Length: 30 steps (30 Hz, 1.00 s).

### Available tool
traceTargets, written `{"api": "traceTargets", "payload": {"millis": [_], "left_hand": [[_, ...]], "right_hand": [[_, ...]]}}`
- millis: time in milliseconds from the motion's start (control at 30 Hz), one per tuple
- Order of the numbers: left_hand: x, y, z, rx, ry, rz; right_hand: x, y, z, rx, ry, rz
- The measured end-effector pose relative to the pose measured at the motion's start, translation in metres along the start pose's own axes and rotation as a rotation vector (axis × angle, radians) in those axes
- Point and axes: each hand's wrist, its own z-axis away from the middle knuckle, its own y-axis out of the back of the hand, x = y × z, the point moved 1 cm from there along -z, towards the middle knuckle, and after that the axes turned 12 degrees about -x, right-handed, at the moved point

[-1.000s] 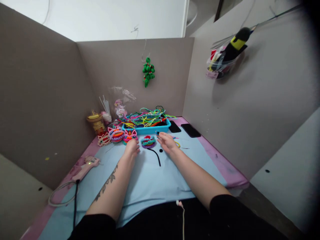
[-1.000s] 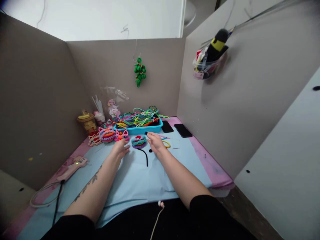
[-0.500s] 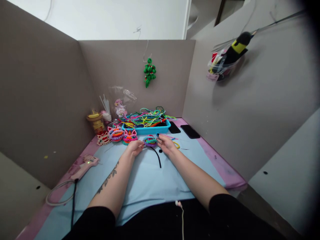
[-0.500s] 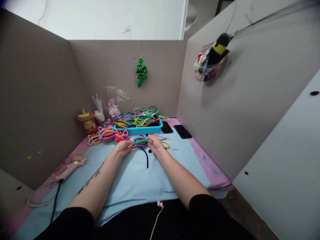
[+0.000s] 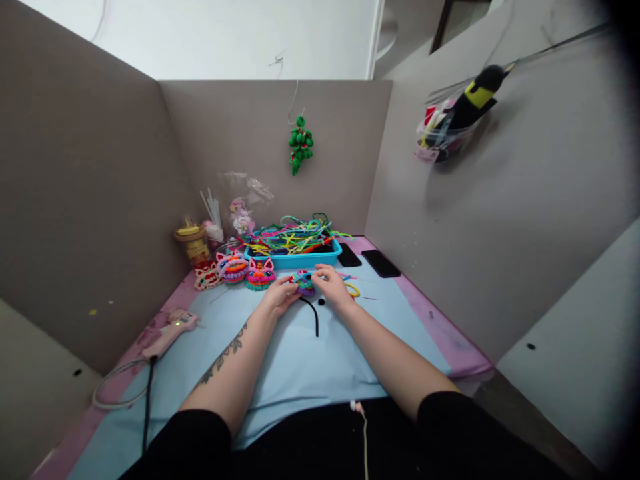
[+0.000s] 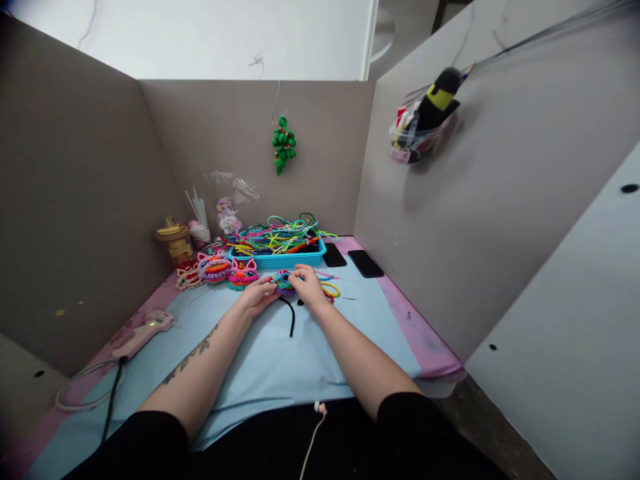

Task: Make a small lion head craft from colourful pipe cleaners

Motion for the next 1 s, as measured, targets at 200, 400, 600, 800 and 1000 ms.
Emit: {"api": "traceTargets", "payload": {"millis": [200, 400, 600, 800, 1000], "left_hand": [[-0.001, -0.007, 0.005, 0.005, -0.003, -0.003], [-0.002, -0.009, 0.006, 0.015, -0.017, -0.017], [-0.003, -0.007, 0.005, 0.011, -0.024, -0.026], [-0.002, -0.008, 0.006, 0.002, -0.036, -0.017], [-0.003, -0.01, 0.007, 0.013, -0.042, -0.014]], "right_hand": [[0.004, 0.001, 0.0, -0.001, -0.049, 0.283], [0.005, 0.003, -0.003, -0.004, -0.083, 0.296], [0.006, 0.004, -0.003, -0.002, -0.064, 0.314], [0.01, 0.003, -0.005, 0.005, -0.052, 0.349], [0.012, 0.002, -0.005, 0.012, -0.044, 0.379]]}}
